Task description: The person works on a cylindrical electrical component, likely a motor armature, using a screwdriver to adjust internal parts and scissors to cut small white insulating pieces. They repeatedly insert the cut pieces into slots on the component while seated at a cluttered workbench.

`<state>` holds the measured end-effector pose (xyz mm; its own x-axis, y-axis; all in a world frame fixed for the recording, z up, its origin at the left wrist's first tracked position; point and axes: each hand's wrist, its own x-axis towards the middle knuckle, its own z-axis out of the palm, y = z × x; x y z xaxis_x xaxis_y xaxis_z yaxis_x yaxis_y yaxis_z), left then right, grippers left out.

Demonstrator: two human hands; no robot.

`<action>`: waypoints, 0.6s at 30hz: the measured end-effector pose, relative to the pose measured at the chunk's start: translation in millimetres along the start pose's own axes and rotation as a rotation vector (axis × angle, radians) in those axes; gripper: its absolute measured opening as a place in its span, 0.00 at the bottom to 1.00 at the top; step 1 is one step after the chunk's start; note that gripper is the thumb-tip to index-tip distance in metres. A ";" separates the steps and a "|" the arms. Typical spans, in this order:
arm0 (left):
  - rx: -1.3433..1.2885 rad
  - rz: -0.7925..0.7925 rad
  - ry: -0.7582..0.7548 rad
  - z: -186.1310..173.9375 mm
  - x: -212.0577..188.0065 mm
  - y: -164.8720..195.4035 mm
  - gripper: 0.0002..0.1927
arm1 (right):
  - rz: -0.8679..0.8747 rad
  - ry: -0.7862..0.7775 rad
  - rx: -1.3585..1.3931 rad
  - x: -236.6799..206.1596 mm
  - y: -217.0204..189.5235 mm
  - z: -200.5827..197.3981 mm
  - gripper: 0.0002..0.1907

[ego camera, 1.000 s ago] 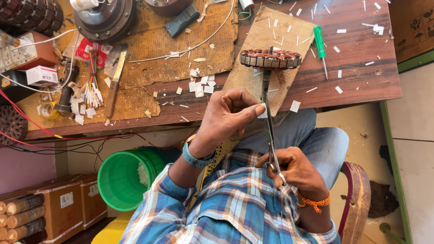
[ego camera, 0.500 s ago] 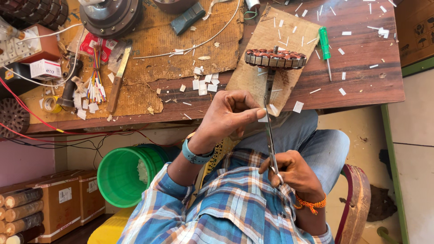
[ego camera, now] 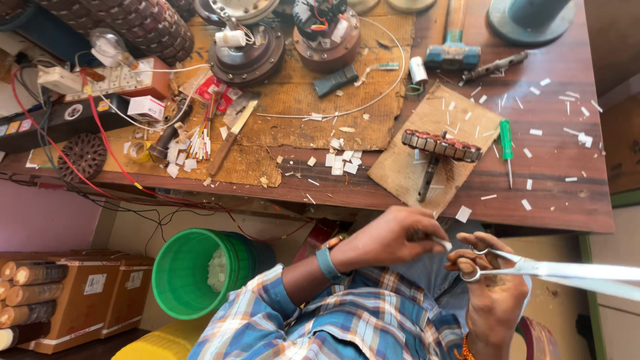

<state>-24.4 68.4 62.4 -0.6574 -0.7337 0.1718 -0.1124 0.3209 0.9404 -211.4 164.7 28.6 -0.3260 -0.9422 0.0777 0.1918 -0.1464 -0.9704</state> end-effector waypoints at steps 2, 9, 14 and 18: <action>0.262 0.190 -0.046 1.6 0.9 -1.7 0.07 | 0.034 0.051 -0.052 1.0 -1.2 4.0 0.20; 0.456 0.071 -0.137 7.5 -0.7 1.7 0.07 | 0.264 0.069 -0.236 1.8 11.6 -6.6 0.16; 0.544 0.076 -0.159 10.0 -2.4 -0.2 0.08 | 0.404 -0.016 -0.324 2.6 30.0 -22.4 0.15; 0.506 0.106 -0.129 14.9 -5.1 -5.3 0.09 | 0.465 -0.070 -0.322 3.6 43.8 -33.3 0.15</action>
<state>-31.6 79.4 52.1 -0.7676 -0.6119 0.1907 -0.3646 0.6616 0.6552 -235.0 165.0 -21.3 -0.2108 -0.9048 -0.3701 0.0048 0.3776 -0.9259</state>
